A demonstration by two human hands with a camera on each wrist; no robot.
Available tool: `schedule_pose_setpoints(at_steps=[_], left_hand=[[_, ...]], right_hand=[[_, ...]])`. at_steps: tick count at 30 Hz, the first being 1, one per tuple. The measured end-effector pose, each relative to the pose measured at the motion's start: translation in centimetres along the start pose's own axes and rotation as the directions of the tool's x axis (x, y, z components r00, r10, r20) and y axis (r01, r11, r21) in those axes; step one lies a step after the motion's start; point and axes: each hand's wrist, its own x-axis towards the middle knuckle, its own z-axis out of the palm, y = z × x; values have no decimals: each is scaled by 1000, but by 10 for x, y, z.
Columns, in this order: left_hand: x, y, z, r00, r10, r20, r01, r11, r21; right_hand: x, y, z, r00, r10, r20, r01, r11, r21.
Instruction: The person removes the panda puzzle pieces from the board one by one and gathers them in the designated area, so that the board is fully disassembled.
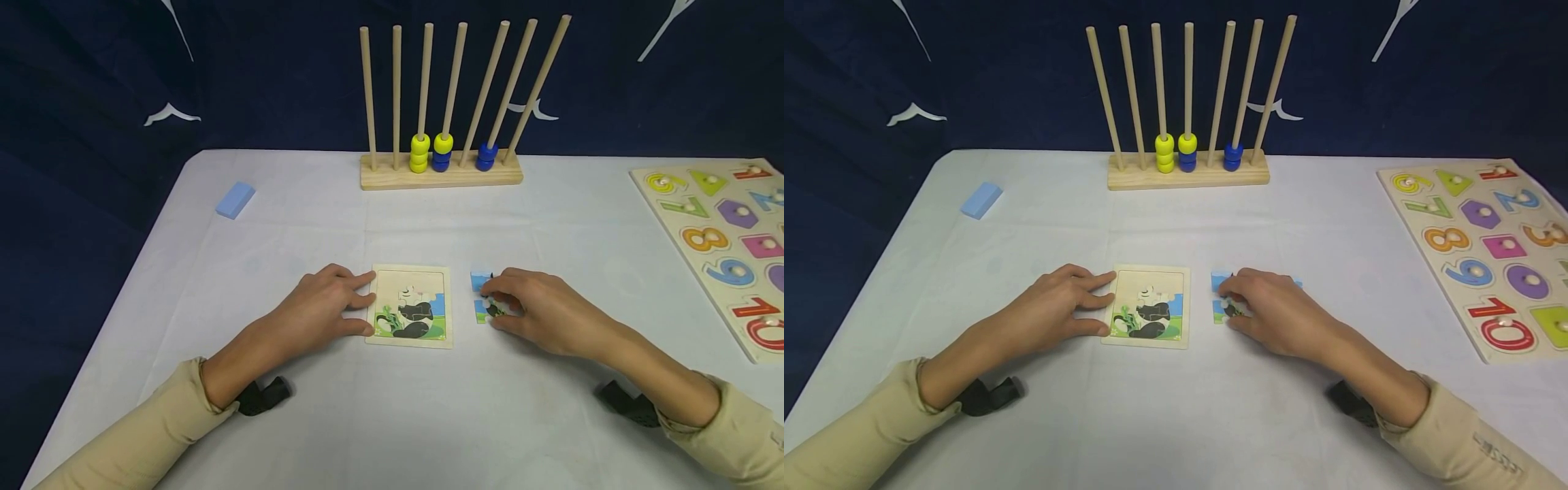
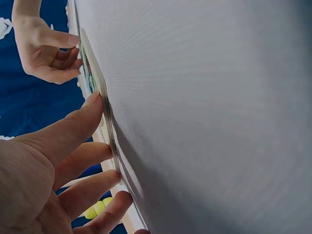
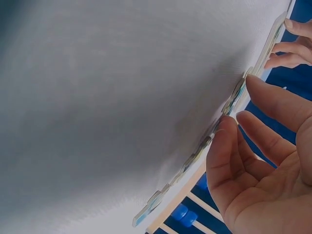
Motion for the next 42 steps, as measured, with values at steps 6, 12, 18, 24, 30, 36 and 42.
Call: schedule_pose_setpoints(at_steps=[6, 12, 18, 24, 30, 36, 42], left_hand=[[-1, -1, 1, 1000, 4, 2, -4, 1000, 4], [0, -2, 0, 1000, 5, 9, -6, 1000, 12], [0, -2, -1, 1000, 8, 9, -8, 1000, 12], [1, -2, -2, 1000, 16, 11, -16, 1000, 7], [1, -3, -2, 1000, 13, 19, -13, 1000, 11], [1, -2, -3, 1000, 4, 28, -5, 1000, 5], [1, -2, -3, 1000, 15, 25, -16, 1000, 17]], right_hand=[[1, -1, 1, 1000, 2, 5, -2, 1000, 3], [-1, -5, -2, 999, -35, -23, 35, 999, -7], [4, -15, -2, 996, -80, -45, 82, 996, 39], [18, -31, 5, 997, -78, -29, 81, 990, 118], [36, -49, 14, 996, -86, 13, 83, 985, 151], [54, -61, 20, 995, -19, 95, 9, 995, 101], [61, -63, 24, 991, -12, 137, 4, 998, 57]])
